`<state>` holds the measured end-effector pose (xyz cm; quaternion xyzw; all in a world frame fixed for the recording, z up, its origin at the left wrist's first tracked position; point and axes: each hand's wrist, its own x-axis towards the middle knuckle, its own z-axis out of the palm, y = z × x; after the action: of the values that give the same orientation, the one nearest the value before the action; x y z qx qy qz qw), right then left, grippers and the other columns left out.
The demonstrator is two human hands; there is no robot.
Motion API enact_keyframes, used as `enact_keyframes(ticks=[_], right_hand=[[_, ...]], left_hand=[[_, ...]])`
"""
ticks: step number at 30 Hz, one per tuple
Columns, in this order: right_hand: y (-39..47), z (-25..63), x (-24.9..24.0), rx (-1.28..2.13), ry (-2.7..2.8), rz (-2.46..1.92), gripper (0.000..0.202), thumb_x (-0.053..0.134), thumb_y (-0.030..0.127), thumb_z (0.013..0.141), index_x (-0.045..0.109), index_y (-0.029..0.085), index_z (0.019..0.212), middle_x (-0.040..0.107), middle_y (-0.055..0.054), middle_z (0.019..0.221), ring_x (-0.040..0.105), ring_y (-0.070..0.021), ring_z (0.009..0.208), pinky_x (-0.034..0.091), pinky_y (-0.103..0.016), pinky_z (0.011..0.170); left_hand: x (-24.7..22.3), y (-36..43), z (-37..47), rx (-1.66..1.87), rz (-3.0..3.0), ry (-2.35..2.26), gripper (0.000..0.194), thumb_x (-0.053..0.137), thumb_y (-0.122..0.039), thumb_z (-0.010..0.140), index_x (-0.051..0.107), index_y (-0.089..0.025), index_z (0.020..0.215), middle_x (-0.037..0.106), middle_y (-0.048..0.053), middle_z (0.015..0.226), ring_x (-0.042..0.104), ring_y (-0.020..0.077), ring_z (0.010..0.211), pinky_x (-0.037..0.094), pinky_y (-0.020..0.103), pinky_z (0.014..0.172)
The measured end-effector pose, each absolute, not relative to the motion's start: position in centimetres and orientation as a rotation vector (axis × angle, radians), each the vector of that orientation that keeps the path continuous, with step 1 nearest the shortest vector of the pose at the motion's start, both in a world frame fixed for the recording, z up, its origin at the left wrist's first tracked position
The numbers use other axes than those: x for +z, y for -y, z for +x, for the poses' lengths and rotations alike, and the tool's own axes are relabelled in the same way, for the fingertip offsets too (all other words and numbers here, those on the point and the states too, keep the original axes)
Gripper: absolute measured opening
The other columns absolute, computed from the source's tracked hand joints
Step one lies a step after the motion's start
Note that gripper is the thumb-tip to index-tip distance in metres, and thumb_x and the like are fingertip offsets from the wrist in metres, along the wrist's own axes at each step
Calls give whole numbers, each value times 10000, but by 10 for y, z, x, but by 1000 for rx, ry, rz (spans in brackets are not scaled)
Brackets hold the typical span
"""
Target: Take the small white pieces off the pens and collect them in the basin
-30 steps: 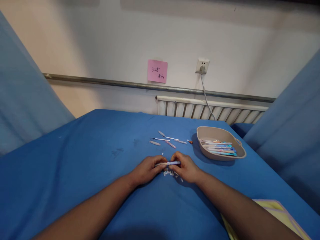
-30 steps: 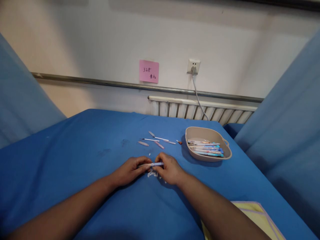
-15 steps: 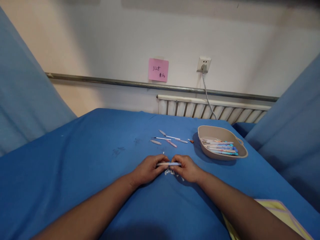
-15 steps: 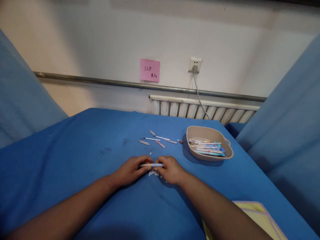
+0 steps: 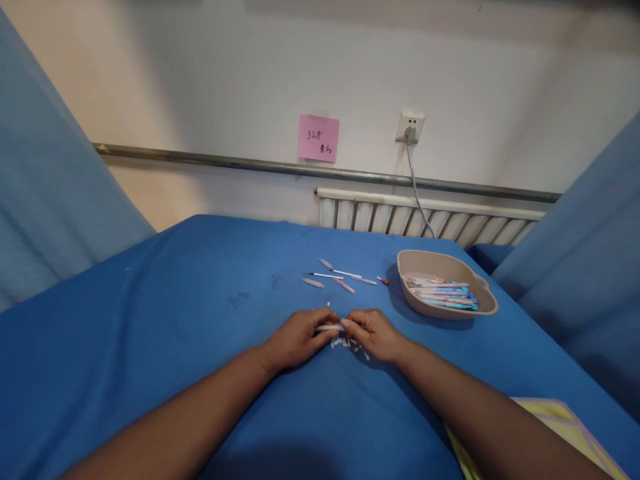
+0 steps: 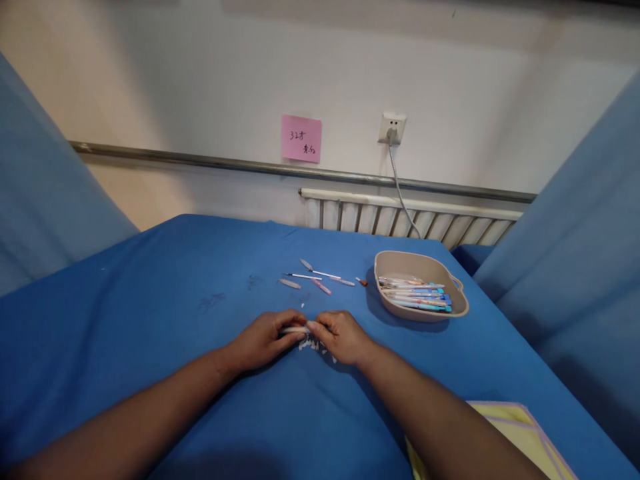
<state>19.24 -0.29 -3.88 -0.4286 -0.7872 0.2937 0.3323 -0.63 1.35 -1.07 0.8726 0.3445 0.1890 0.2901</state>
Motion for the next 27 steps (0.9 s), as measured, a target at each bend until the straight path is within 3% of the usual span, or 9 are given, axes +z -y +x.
enact_keyframes(ticks=[4, 8, 14, 17, 21, 27], right_hand=[[3, 192, -44, 919, 1916, -1110, 202, 576, 357, 797, 550, 173, 877, 606, 17, 718, 522, -97, 599, 392, -196, 550], [2, 192, -47, 941, 1964, -1114, 151, 566, 317, 799, 571, 168, 777, 593, 24, 653, 507, -92, 565, 376, -193, 529], [3, 193, -40, 838, 2104, -1095, 316, 451, 346, 875, 601, 159, 669, 584, 8, 631, 532, -102, 606, 379, -210, 583], [3, 192, -42, 930, 2018, -1073, 284, 457, 371, 872, 600, 164, 741, 600, 1, 667, 544, -110, 622, 398, -216, 585], [1, 192, -48, 1036, 1824, -1017, 199, 601, 348, 781, 555, 178, 873, 618, -12, 797, 572, -124, 711, 434, -233, 638], [-2, 191, -52, 1028, 1812, -1102, 184, 501, 310, 837, 541, 172, 720, 518, 37, 594, 469, -83, 532, 379, -204, 522]], left_hand=[[-10, -14, -7, 504, 2343, -939, 255, 459, -377, 867, 591, -194, 986, 638, 6, 790, 571, 141, 701, 393, 218, 629], [-10, -13, -7, 525, 2304, -937, 256, 471, -380, 861, 583, -192, 994, 652, 8, 804, 591, 147, 718, 409, 224, 649], [-12, -14, -6, 602, 2209, -926, 233, 466, -342, 865, 577, -187, 999, 679, 19, 855, 620, 154, 781, 435, 236, 711], [-12, -15, -5, 612, 2206, -930, 232, 464, -344, 864, 590, -188, 982, 675, 16, 848, 614, 150, 777, 438, 232, 706], [-12, -16, -5, 627, 2201, -944, 233, 465, -341, 863, 596, -192, 985, 670, 17, 879, 609, 151, 797, 438, 234, 712], [-11, -13, -5, 560, 2209, -906, 248, 477, -366, 860, 577, -191, 1004, 673, 11, 816, 611, 142, 745, 434, 231, 688]])
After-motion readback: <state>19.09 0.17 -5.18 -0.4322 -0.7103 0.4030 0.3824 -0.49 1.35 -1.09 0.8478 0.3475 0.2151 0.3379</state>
